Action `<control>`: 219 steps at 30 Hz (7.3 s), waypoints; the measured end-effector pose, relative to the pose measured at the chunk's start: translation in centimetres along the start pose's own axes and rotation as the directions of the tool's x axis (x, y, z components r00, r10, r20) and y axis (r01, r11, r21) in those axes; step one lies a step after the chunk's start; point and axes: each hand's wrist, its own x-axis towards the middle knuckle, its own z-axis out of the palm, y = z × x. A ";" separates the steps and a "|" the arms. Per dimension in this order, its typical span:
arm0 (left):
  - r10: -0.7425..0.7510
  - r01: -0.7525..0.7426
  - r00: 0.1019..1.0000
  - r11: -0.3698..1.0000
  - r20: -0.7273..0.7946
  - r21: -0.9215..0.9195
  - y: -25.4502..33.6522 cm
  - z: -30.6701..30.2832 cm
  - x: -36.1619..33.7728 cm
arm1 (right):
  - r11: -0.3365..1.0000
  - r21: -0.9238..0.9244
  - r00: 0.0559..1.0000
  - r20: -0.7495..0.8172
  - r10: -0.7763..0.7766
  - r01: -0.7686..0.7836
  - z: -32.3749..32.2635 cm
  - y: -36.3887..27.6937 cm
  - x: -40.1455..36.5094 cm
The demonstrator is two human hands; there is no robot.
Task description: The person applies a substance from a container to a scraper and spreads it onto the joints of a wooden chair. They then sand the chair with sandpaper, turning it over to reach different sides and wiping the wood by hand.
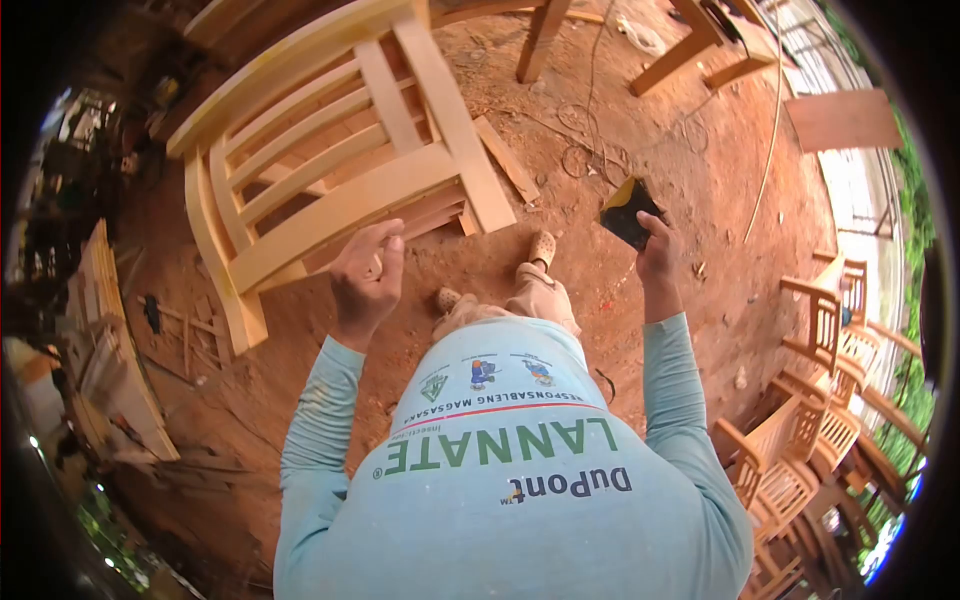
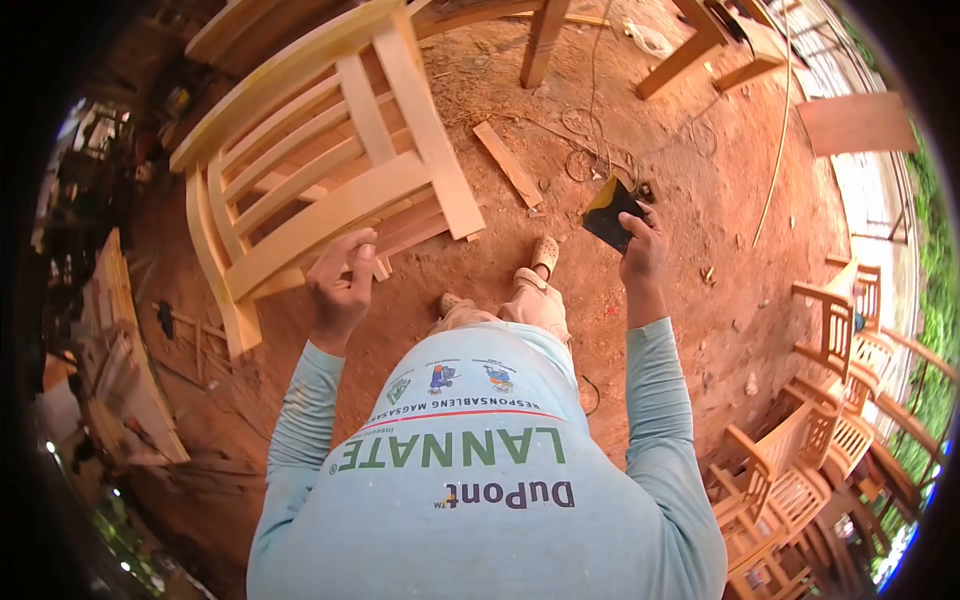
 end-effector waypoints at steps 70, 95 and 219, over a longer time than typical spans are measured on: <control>-0.631 0.826 0.559 0.372 -0.537 0.423 -2.5 11.0 11.4 | 0.314 0.040 0.289 0.514 0.808 -0.949 -2.0 18.7 28.6; -0.547 0.659 0.707 0.279 -0.448 0.698 -1.9 11.7 11.9 | 0.558 -0.587 0.334 0.453 0.827 -0.587 11.1 26.9 17.0; -0.780 0.782 0.426 0.062 -0.459 0.620 -3.2 8.6 10.2 | 0.469 -0.768 0.445 0.268 0.854 -0.436 8.1 56.0 24.6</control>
